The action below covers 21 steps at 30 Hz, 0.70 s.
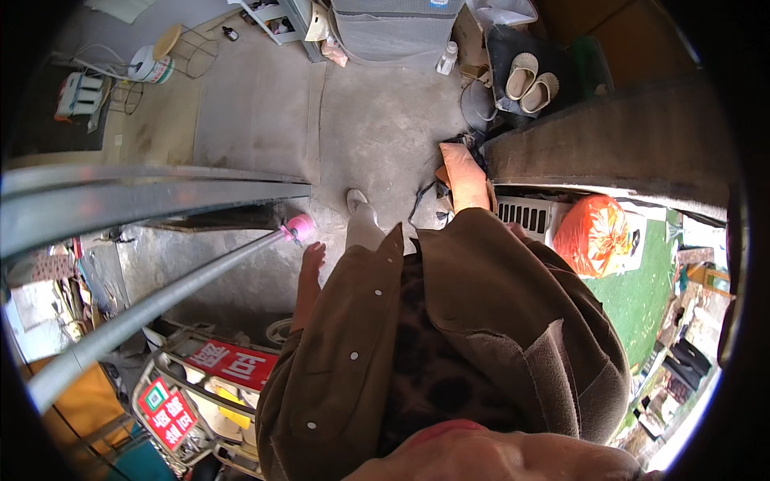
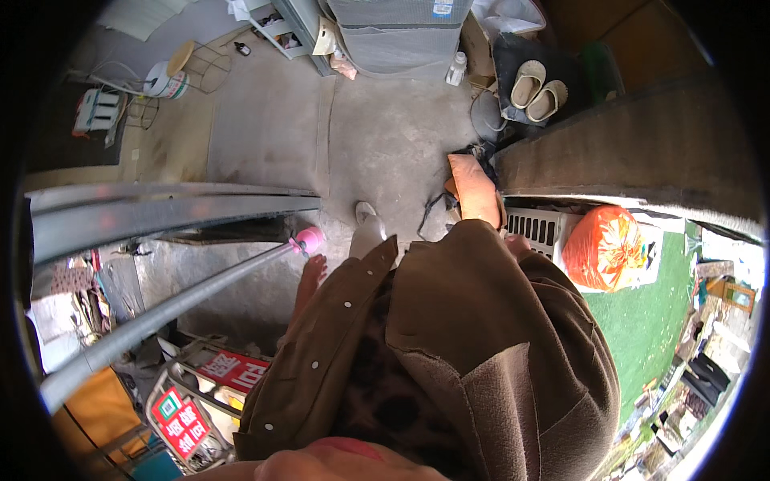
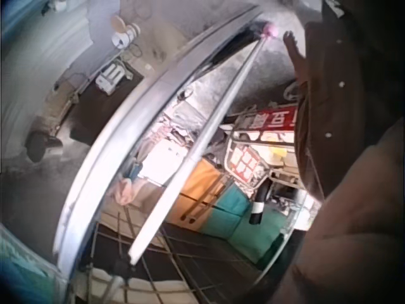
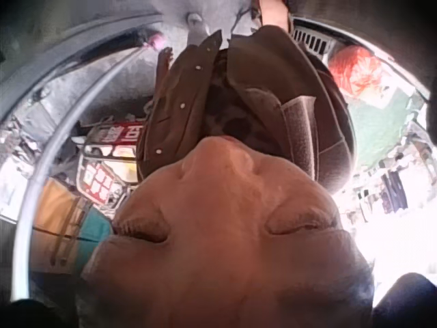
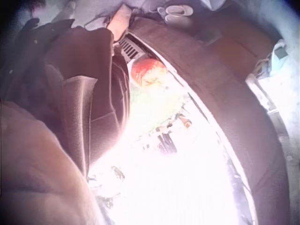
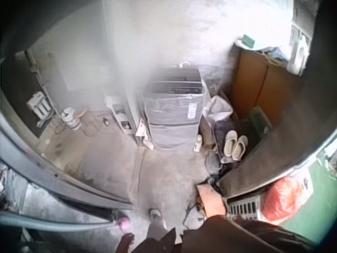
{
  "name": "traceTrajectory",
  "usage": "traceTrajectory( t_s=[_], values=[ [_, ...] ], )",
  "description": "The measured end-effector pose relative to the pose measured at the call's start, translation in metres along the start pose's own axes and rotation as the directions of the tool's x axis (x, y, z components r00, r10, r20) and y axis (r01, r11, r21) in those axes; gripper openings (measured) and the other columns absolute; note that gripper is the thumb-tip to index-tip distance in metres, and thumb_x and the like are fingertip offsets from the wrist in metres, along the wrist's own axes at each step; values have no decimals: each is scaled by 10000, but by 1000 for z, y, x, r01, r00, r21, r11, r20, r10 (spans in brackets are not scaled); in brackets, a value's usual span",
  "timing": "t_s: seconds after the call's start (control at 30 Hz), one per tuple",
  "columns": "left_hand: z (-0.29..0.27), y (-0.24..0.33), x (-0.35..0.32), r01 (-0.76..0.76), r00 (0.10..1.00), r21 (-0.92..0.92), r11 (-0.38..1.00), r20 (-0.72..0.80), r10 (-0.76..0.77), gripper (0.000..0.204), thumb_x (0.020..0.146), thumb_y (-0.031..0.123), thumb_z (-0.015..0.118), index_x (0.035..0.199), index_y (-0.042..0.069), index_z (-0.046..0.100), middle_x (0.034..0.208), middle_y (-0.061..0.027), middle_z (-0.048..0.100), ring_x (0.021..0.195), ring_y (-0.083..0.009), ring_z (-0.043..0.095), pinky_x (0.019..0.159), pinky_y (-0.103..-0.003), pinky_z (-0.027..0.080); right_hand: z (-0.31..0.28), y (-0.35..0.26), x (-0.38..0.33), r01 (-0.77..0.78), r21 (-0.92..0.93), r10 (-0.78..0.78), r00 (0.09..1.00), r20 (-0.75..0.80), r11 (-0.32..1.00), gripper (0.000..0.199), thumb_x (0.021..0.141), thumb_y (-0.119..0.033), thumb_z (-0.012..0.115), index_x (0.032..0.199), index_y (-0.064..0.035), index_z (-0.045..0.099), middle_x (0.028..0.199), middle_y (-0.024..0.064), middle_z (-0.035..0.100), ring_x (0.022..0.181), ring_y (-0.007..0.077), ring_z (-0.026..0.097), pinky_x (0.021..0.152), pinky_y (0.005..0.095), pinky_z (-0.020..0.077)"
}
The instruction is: The person scrubs a red sneaker with a brush in a green basin of water, then retrieves a pair of white slippers and scrubs them in the same basin. The person uses a brush to clean the shoes and slippers, repeatedly dipping and scrubbing them in the water.
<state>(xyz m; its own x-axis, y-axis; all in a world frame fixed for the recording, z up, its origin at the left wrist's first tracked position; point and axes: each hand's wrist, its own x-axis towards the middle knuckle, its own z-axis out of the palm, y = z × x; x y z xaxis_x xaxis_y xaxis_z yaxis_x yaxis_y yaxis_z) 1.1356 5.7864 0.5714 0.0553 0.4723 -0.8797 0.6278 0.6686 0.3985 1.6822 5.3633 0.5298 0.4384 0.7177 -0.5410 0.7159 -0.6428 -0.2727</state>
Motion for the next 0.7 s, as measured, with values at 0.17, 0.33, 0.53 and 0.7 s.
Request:
traceTrajectory(
  t_s=[0.17, 0.33, 0.53, 0.7],
  values=[
    [-65, 126, 78, -241, 970, 112, 964, 72, 234, 411, 882, 276, 619, 1204, 22, 598, 830, -22, 627, 688, -119, 567, 586, -264, 462, -36, -79, -8, -571, 515, 425, 821, 382, 640, 242, 918, -203, 555, 1035, -27, 675, 872, 119, 682, 681, 212, 688, 515, 331, 570],
    [-59, 215, 115, -332, 942, 109, 937, -7, 335, 419, 889, 207, 601, 1246, -10, 566, 866, -61, 651, 715, -110, 578, 629, -264, 477, -59, -132, -4, -681, 570, 469, 731, 495, 459, 253, 929, -219, 592, 1092, -27, 617, 921, 123, 667, 681, 212, 664, 512, 333, 558],
    [-21, 278, 117, -142, 987, 173, 975, 95, 127, 473, 866, 184, 622, 1292, -5, 541, 878, -58, 654, 665, -112, 570, 578, -270, 479, -57, -79, 72, -460, 410, 409, 888, 210, 788, 152, 870, -198, 572, 820, -70, 636, 773, 104, 652, 659, 239, 654, 536, 381, 531],
    [-8, 326, 134, -114, 989, 239, 964, 121, 87, 504, 857, 240, 637, 1314, 56, 531, 965, -30, 652, 779, -131, 601, 663, -294, 497, -151, -57, 164, -492, 12, 482, 846, -229, 870, 282, 886, -280, 535, 764, -71, 681, 801, 168, 675, 758, 338, 674, 666, 439, 547]
  ],
)
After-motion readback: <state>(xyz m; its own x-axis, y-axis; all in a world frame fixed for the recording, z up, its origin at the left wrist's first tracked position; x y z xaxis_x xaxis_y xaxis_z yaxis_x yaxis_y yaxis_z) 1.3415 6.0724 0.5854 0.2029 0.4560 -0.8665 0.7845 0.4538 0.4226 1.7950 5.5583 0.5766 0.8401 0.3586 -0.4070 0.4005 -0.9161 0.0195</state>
